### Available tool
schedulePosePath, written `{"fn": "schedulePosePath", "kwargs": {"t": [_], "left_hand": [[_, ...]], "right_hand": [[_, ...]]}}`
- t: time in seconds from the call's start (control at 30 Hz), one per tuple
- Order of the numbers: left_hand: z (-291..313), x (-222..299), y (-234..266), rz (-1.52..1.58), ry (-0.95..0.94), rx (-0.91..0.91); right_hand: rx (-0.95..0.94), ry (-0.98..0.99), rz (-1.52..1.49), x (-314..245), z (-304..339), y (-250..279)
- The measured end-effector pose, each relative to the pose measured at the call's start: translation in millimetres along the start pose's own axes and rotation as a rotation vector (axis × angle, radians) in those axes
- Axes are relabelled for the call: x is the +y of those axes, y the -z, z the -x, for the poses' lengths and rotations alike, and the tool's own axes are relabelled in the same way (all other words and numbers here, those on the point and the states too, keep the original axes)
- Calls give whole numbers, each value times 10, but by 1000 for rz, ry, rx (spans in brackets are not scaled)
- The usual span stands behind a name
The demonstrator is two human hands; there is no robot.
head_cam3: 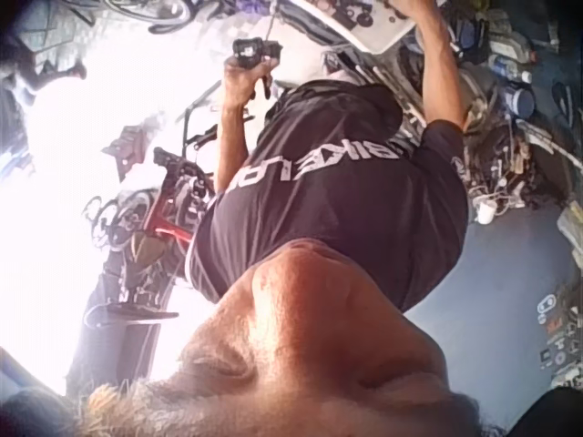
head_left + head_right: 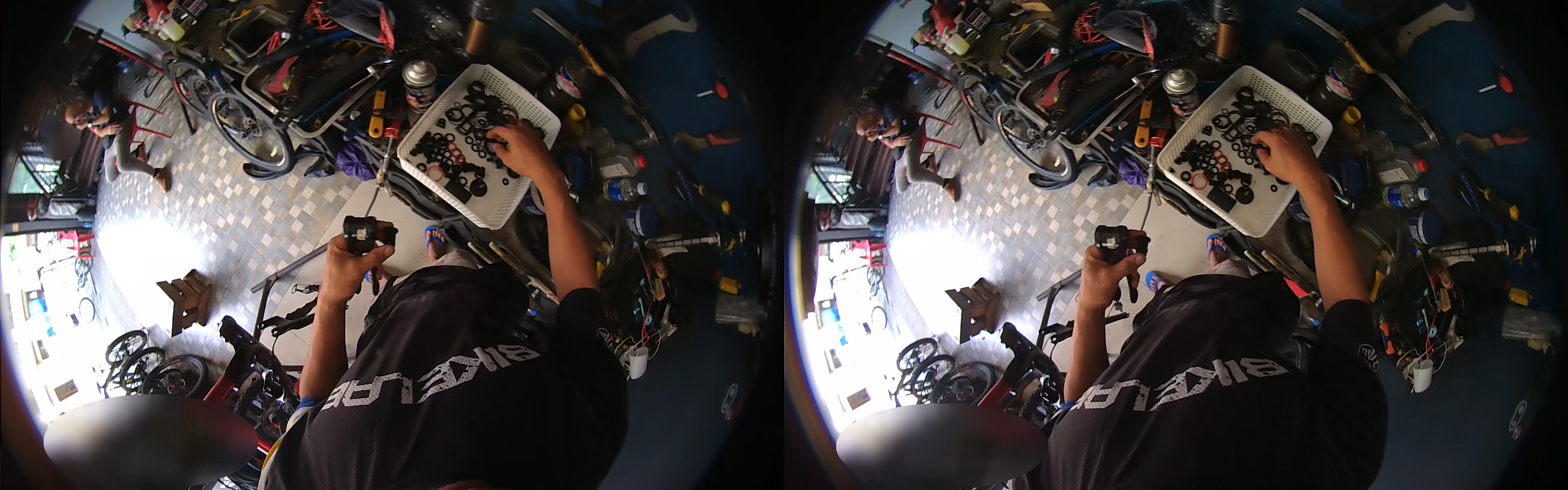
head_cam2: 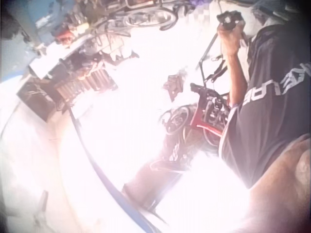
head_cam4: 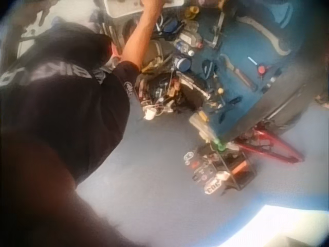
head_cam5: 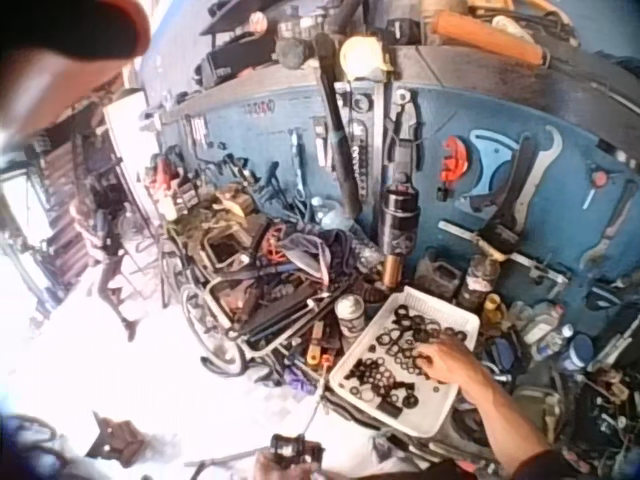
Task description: The person selects small parts from a tray and installs a derailleur onto a bicycle frame mounted on a repair stand. They then attach a cable to the derailleur and route it through the frame.
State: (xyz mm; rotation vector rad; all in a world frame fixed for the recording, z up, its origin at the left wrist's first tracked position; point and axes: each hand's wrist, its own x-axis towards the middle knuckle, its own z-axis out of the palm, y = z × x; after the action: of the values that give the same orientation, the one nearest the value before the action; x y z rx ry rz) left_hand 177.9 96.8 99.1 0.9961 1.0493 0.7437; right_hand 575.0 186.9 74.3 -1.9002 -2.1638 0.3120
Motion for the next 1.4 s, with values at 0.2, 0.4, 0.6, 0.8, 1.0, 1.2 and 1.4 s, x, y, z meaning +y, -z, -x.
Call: {"fn": "schedulePosePath", "kwargs": {"t": [0.2,0.4,0.6,0.8,1.0,1.2,1.4], "left_hand": [[-27,-10,-8,-53,-68,36],[105,1,116,16,-102,18],[419,-9,294,153,-110,113],[696,-293,464,251,-139,236],[1018,-335,591,372,-118,349],[1275,-428,687,517,-112,435],[1365,-482,736,569,-124,464]], "right_hand": [[-80,-74,-39,-9,23,-59],[35,64,-99,-372,87,-6],[83,195,-392,-1431,157,39],[14,466,-523,-2315,105,-116],[-131,540,-579,-2711,153,-386],[-216,641,-542,-2972,254,-559],[-279,698,-530,-3137,329,-657]]}}
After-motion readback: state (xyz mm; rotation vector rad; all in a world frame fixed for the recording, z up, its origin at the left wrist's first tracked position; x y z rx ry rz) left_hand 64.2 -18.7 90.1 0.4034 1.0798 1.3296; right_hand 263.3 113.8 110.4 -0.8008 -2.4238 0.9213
